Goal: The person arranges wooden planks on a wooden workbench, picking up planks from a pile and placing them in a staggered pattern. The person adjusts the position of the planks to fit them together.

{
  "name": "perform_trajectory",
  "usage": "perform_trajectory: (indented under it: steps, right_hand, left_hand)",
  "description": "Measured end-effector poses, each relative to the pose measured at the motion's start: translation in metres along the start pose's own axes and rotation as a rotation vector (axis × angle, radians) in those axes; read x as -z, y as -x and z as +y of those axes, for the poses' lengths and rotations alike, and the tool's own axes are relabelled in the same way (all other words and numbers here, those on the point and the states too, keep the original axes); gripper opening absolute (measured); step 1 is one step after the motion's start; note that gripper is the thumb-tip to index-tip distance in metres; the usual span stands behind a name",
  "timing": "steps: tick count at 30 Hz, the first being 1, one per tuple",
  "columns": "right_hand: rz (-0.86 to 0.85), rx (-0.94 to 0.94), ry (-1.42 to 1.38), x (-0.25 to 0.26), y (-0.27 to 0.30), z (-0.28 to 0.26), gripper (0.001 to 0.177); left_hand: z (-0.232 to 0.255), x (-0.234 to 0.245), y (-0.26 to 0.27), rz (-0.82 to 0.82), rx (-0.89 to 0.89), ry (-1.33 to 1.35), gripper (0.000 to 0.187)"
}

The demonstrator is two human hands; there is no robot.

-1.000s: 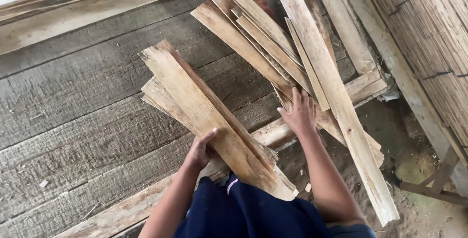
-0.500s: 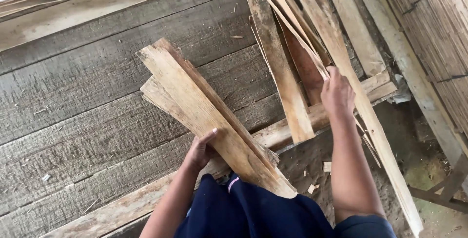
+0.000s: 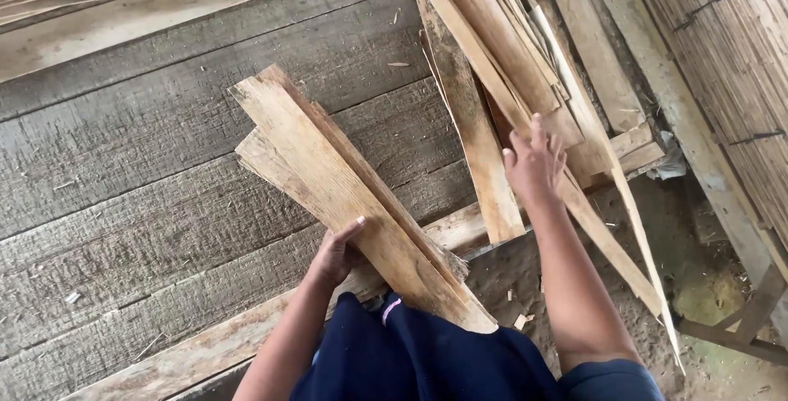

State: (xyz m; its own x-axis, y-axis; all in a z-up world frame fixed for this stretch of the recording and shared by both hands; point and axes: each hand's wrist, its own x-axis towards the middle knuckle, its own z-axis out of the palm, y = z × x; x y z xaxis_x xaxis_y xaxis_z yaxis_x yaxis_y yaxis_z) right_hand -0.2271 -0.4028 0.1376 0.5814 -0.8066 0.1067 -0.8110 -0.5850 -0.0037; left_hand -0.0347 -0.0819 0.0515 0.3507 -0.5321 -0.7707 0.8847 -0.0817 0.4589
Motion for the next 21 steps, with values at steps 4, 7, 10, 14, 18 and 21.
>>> perform_trajectory:
  steps: [4,7,10,14,18,21]
  right_hand:
    - [0.169,0.089,-0.138,-0.081,-0.012,0.026,0.008]
    - [0.162,-0.097,-0.284,-0.094,-0.020,0.040,0.008]
    - [-0.118,-0.233,-0.203,-0.055,-0.020,0.040,0.055]
    - [-0.160,-0.258,-0.220,-0.044,-0.017,0.043,0.073]
    - [-0.248,-0.286,-0.239,0.009,-0.012,0.022,0.075]
    - [-0.401,-0.325,-0.250,0.033,-0.015,0.028,0.084]
  left_hand:
    - [-0.002,0.002,-0.004,-0.015,-0.004,-0.013,0.081]
    - [-0.004,0.004,-0.006,-0.010,0.006,-0.028,0.082]
    - [-0.008,0.008,-0.011,-0.015,-0.001,-0.023,0.082]
    - [-0.003,0.002,-0.004,-0.018,-0.008,-0.028,0.084]
    - [0.006,-0.006,0.006,-0.012,-0.009,-0.028,0.080]
    - [-0.001,-0.001,-0.005,-0.004,-0.017,-0.016,0.076]
